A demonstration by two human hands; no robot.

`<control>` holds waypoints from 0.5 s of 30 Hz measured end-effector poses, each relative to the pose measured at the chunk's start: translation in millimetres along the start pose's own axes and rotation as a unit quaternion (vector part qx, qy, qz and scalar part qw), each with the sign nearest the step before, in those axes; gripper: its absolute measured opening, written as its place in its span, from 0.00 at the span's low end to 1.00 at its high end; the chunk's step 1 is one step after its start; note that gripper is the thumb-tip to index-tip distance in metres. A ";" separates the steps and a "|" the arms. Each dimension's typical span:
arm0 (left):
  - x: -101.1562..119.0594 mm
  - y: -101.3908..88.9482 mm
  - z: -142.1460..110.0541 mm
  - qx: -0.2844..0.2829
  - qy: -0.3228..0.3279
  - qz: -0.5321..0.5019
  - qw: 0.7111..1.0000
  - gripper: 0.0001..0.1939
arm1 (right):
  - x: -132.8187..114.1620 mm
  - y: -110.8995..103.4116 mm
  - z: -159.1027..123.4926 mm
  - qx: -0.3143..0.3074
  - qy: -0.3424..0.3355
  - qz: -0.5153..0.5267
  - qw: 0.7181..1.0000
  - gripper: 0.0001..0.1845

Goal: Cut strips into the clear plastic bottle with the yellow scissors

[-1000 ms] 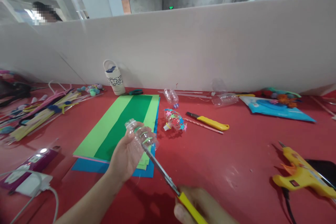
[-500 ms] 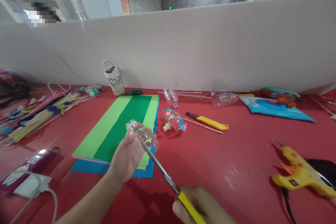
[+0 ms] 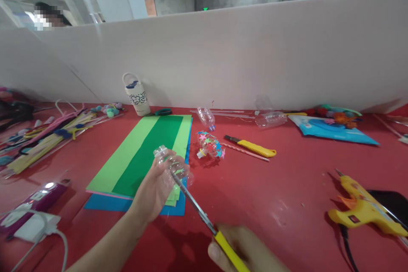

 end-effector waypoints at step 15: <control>-1.9 1.0 -2.0 -0.017 -0.012 -0.003 1.000 0.19 | -17.9 8.3 5.3 -0.024 -0.074 -0.033 0.996 0.40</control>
Point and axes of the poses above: each hand's wrist, its own z-axis towards the middle knuckle, its own y-axis out of the palm, x = y × z, the point moved 2 cm from there along z, towards the middle knuckle
